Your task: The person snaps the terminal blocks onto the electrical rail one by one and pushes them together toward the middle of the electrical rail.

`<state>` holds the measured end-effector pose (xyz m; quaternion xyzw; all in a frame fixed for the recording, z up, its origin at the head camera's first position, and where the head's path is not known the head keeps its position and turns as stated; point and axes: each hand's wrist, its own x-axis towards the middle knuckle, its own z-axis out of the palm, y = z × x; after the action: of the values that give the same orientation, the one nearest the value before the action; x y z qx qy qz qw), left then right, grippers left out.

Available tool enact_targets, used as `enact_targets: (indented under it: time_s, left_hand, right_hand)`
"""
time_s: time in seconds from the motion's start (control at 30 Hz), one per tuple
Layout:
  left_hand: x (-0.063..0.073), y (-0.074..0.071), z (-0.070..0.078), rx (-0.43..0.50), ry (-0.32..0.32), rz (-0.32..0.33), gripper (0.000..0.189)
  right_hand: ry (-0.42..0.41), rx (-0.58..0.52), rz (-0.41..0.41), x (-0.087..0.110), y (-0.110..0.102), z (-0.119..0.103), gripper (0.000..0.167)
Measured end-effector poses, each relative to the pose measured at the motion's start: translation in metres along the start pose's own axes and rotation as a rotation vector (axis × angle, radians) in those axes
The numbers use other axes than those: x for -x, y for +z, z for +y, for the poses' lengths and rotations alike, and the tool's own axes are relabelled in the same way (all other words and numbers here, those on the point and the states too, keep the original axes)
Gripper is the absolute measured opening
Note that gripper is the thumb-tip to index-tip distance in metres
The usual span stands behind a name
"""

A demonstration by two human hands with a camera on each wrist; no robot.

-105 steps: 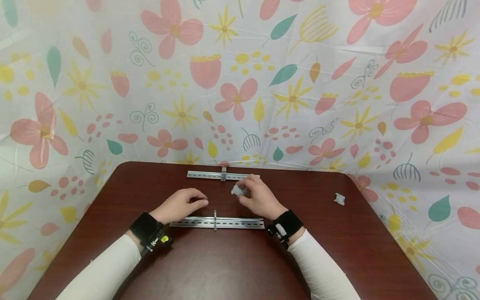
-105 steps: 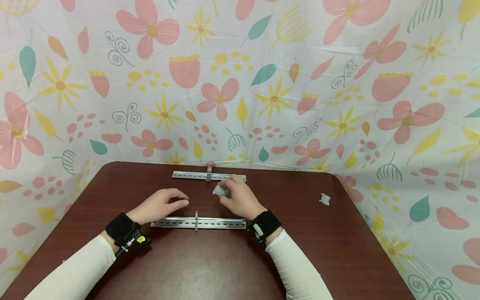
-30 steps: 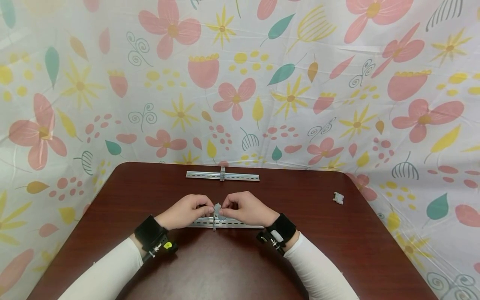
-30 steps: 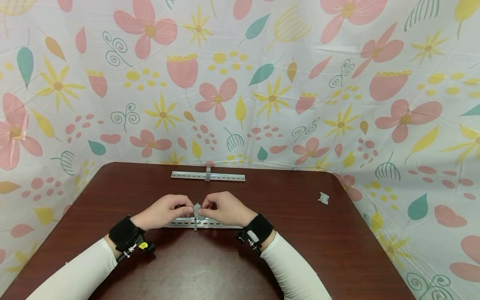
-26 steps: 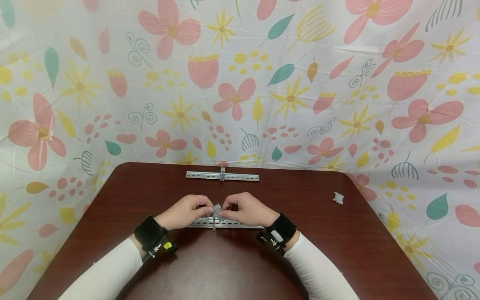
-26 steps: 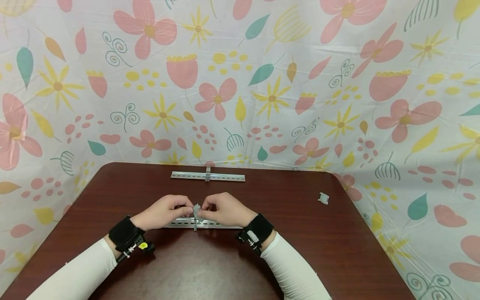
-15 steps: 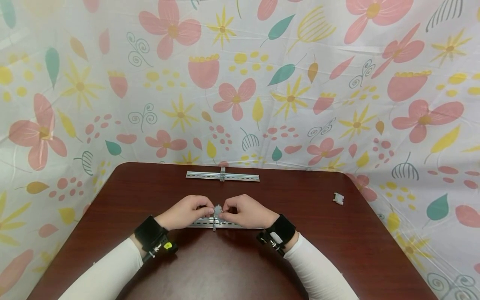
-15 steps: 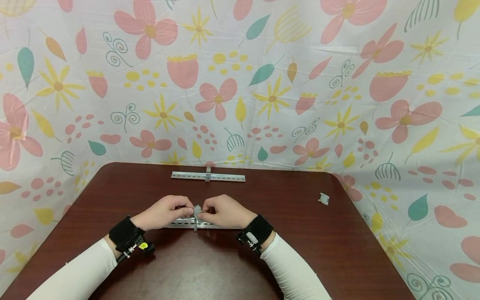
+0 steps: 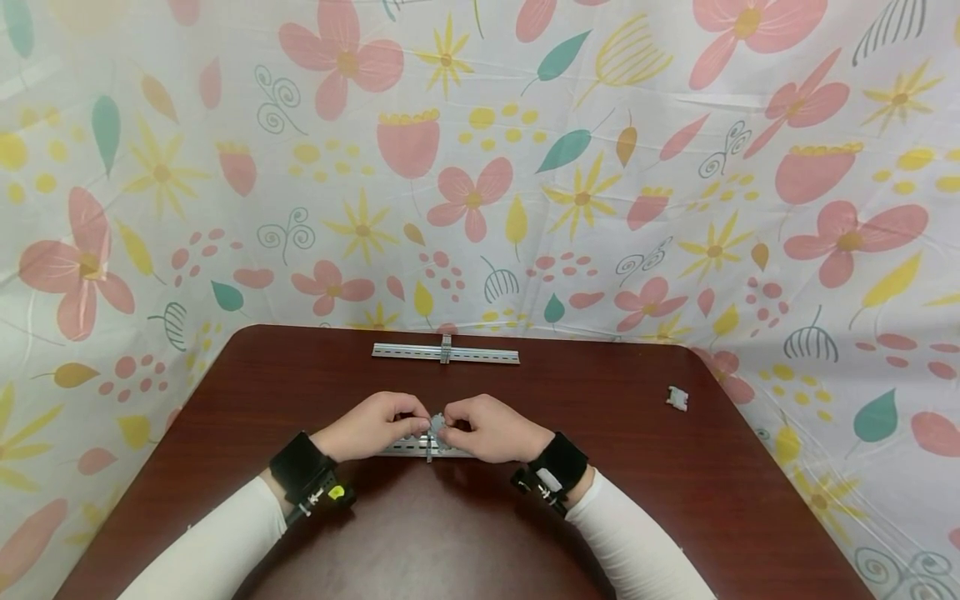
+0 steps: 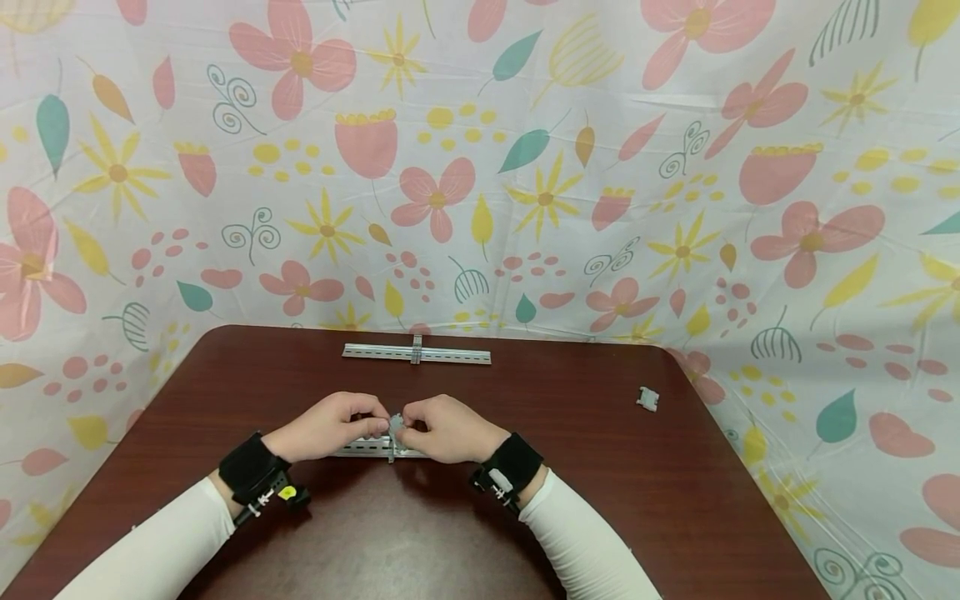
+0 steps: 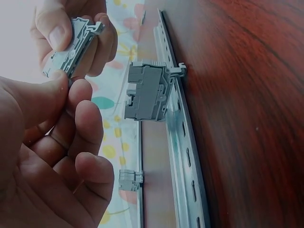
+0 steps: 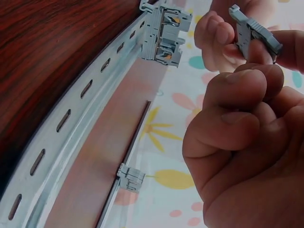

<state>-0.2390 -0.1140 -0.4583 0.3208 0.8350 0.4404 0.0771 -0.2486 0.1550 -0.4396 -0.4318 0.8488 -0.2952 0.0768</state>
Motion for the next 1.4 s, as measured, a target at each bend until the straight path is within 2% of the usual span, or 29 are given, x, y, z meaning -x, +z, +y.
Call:
enact_targets:
  time_s: [0.23,0.43,0.6,0.77,0.93,1.13,1.23,1.4]
  left_hand:
    - [-0.001,-0.004,-0.006,-0.005,-0.017,0.015,0.013]
    - [0.001,-0.013,-0.015,-0.034,-0.061,0.044,0.020]
    - [0.002,-0.015,-0.023,-0.159,-0.075,0.045,0.020]
    - [0.002,-0.012,-0.025,-0.305,-0.063,0.013,0.020]
    - [0.002,-0.008,-0.023,-0.374,-0.062,-0.021,0.022]
    - [0.003,-0.007,-0.022,-0.411,-0.050,-0.039,0.031]
    - [0.003,-0.007,-0.022,-0.406,-0.029,-0.044,0.035]
    - [0.004,-0.006,-0.021,-0.384,-0.030,-0.067,0.036]
  right_hand:
    - [-0.006,-0.025,0.049,0.001,-0.001,0.003,0.034]
    - [0.021,-0.039,0.099,0.001,-0.002,0.007,0.034]
    - [0.061,-0.060,0.116,0.002,-0.004,0.011,0.035]
    - [0.109,-0.075,0.136,0.003,-0.005,0.015,0.037]
    - [0.154,-0.064,0.163,0.003,-0.006,0.018,0.038]
    - [0.205,-0.062,0.175,0.002,-0.005,0.020,0.037]
    - [0.225,-0.055,0.182,0.001,-0.004,0.020,0.039]
    - [0.249,-0.036,0.189,-0.001,0.002,0.024,0.042]
